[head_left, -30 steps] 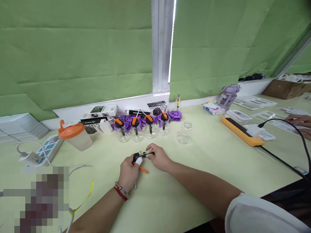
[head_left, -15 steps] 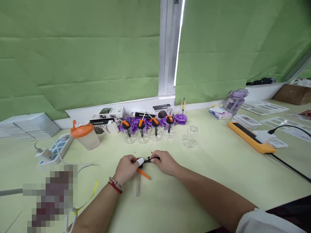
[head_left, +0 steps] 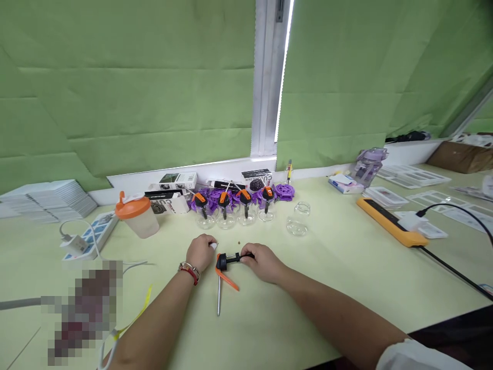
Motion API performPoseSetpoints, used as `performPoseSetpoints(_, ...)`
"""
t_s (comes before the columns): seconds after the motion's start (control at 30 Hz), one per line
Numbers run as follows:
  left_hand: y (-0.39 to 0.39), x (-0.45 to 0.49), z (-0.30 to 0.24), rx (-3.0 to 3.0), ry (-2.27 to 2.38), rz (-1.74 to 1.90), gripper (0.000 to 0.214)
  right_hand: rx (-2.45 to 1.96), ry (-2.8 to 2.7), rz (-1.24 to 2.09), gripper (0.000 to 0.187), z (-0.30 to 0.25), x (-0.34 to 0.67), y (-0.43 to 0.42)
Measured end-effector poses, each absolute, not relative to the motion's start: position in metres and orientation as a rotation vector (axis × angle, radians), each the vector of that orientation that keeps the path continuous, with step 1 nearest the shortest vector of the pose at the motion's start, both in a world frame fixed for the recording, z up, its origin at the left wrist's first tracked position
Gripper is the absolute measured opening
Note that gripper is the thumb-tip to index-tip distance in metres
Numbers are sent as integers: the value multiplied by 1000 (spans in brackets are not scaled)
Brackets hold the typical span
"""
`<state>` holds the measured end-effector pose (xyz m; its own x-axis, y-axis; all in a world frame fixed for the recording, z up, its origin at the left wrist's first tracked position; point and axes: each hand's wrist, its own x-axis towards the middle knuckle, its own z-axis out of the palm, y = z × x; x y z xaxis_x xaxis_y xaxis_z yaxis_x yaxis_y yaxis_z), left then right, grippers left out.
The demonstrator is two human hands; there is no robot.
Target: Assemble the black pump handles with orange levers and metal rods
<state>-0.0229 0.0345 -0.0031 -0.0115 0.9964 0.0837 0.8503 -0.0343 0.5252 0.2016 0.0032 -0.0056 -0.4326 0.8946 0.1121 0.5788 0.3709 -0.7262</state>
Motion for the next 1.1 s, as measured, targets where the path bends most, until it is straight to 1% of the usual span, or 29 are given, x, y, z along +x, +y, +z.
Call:
performPoseSetpoints(0.13, 46, -13, -2, 1970, 1810, 582, 18, -1266, -2121, 903, 11, -3, 207, 3)
performPoseSetpoints(0.33, 54, 0, -1, 1981, 1725, 574, 21, -1209, -2126, 1009, 13, -2, 215, 7)
performPoseSetpoints(0.6, 58, 8, 3, 1917, 1628, 574, 15, -1189, -2113, 1081, 12, 0, 220, 11)
performPoseSetpoints(0.67, 53, 8, 8, 1901, 1605, 580, 17, -1194, -2111, 1098, 12, 0, 220, 11)
performPoseSetpoints(0.77, 36, 9, 16, 1900, 1563, 616, 26, -1207, -2111, 1084, 12, 0, 220, 12)
performPoseSetpoints(0.83, 21, 12, 20, 1970, 1446, 648, 28, -1204, -2114, 1055, 12, 0, 220, 13)
performPoseSetpoints(0.87, 14, 13, 21, 2033, 1399, 627, 29, -1198, -2118, 1043, 12, 0, 220, 14)
performPoseSetpoints(0.93, 3, 16, 22, 2165, 1364, 552, 22, -1190, -2130, 1029, 12, 0, 221, 16)
performPoseSetpoints(1.1, -5, 20, 20, 2202, 1462, 484, 21, -1242, -2152, 1011, 8, 3, 223, 19)
